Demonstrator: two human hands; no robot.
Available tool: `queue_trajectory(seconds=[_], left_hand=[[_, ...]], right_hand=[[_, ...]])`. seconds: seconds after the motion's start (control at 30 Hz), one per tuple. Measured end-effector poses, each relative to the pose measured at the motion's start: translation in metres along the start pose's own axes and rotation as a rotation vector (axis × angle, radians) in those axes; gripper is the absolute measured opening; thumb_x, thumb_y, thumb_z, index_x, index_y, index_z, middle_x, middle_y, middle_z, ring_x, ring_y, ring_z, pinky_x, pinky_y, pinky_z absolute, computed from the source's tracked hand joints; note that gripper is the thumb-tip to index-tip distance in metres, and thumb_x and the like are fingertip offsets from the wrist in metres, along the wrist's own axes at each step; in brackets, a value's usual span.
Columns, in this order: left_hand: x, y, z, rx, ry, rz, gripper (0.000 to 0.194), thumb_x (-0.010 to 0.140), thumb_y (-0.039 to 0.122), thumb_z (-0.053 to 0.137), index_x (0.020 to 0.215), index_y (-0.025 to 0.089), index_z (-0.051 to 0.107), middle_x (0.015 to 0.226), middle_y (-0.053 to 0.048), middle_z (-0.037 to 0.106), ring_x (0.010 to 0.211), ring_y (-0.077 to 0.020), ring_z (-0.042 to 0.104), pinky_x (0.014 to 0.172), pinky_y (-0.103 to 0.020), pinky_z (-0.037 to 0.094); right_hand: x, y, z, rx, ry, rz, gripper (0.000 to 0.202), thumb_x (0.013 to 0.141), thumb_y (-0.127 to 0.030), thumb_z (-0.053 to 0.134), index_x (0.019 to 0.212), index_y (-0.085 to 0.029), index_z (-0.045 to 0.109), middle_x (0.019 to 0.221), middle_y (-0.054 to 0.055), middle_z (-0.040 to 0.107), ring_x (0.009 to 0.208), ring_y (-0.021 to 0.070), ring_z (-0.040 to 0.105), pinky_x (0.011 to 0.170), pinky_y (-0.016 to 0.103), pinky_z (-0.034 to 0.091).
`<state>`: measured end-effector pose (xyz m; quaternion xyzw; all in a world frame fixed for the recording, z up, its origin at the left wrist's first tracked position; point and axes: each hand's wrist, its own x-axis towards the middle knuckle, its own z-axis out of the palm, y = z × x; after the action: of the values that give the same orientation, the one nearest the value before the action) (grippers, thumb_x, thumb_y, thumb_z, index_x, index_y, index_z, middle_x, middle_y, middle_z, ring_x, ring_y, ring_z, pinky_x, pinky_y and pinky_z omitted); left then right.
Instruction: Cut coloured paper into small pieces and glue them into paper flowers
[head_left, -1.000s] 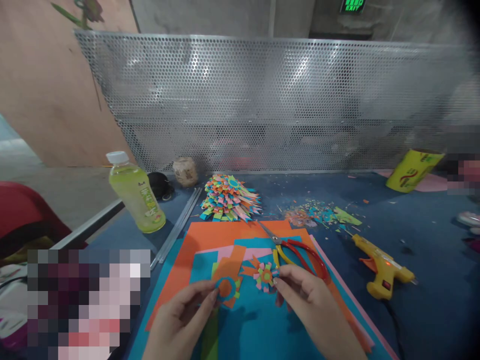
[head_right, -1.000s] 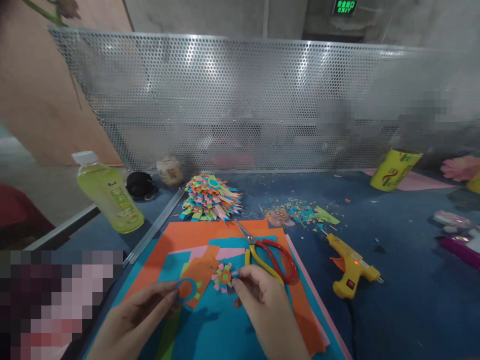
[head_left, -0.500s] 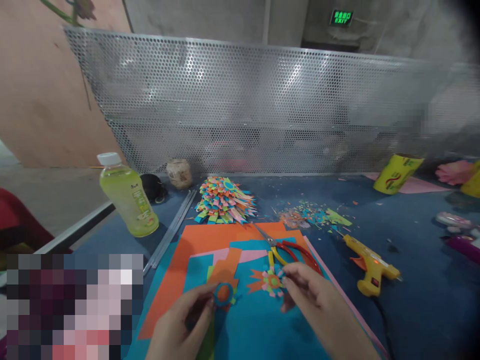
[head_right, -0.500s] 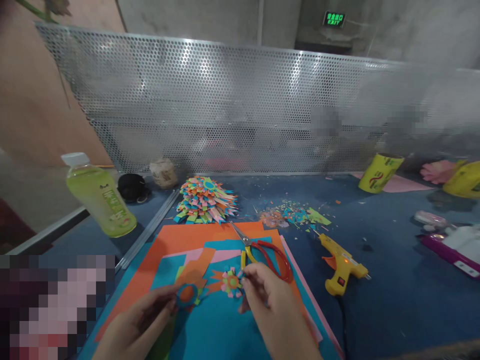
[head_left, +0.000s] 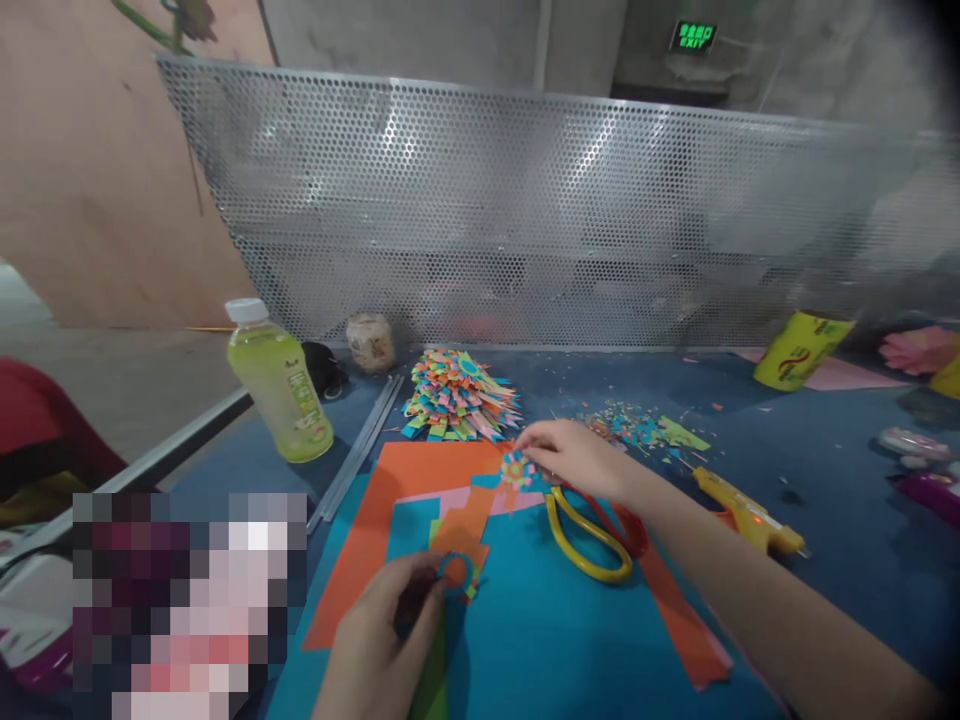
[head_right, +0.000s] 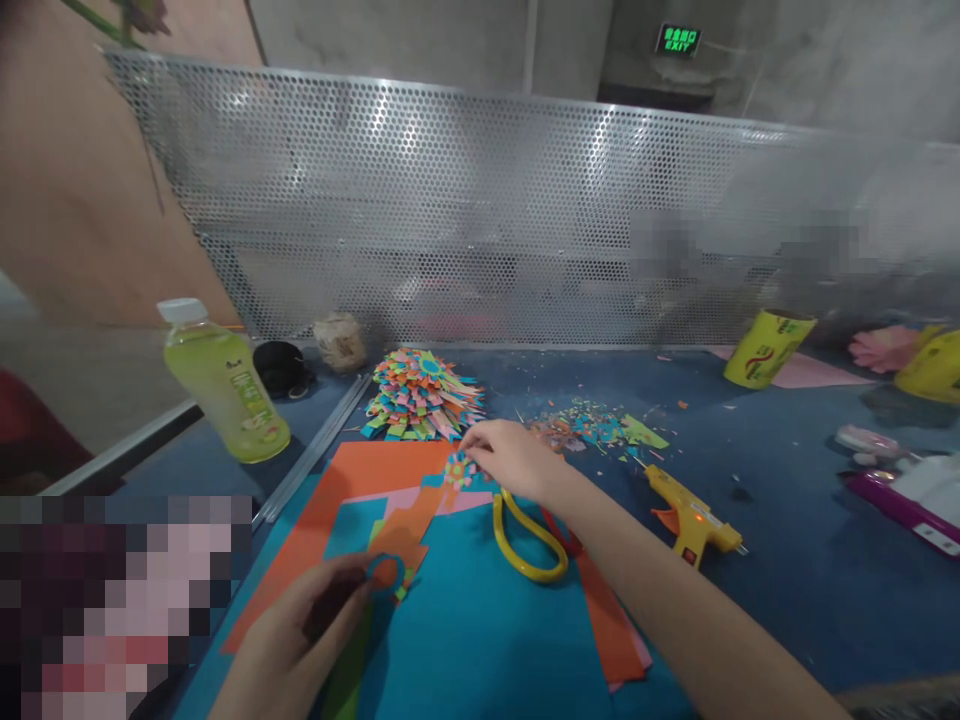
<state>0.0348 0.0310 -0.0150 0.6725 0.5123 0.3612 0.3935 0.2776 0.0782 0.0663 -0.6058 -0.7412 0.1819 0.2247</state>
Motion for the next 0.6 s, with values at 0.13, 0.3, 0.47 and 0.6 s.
queue_trajectory(seconds=[0.13,0.3,0.47,0.6], left_hand=[[-0.001,0.003,0.000,-0.069,0.008,-0.025,0.032,0.078,0.038,0.053,0.103,0.019,0.061,0.095,-0.007,0.070,0.091,-0.0230,0.065,0.080,-0.032,0.051],[0.000,0.001,-0.002,-0.073,-0.045,-0.030,0.033,0.081,0.038,0.051,0.106,0.018,0.059,0.103,-0.009,0.068,0.096,-0.0228,0.064,0.084,-0.032,0.050],[0.001,0.000,0.002,-0.023,0.000,-0.024,0.030,0.079,0.038,0.053,0.103,0.020,0.059,0.101,-0.008,0.067,0.094,-0.0229,0.064,0.083,-0.033,0.050],[-0.002,0.000,0.007,0.057,0.135,-0.005,0.034,0.081,0.038,0.048,0.112,0.024,0.053,0.096,-0.005,0.065,0.088,-0.0217,0.064,0.077,-0.033,0.050]], right_hand=[[0.023,0.003,0.013,-0.100,0.022,-0.069,0.031,0.083,-0.008,0.045,0.110,-0.012,0.059,0.100,0.009,0.067,0.088,0.0167,0.063,0.073,0.024,0.047],[-0.002,-0.001,0.022,-0.286,-0.061,-0.200,0.037,0.083,-0.003,0.045,0.117,-0.011,0.058,0.117,0.014,0.061,0.110,0.0252,0.054,0.092,0.037,0.041],[-0.051,-0.002,0.022,-0.418,-0.127,-0.249,0.025,0.084,-0.018,0.055,0.107,-0.014,0.063,0.109,0.012,0.065,0.103,0.0269,0.058,0.088,0.041,0.045],[-0.071,0.003,0.025,-0.501,-0.101,-0.240,0.029,0.080,-0.018,0.061,0.109,-0.014,0.062,0.114,0.012,0.063,0.106,0.0270,0.056,0.090,0.042,0.047]])
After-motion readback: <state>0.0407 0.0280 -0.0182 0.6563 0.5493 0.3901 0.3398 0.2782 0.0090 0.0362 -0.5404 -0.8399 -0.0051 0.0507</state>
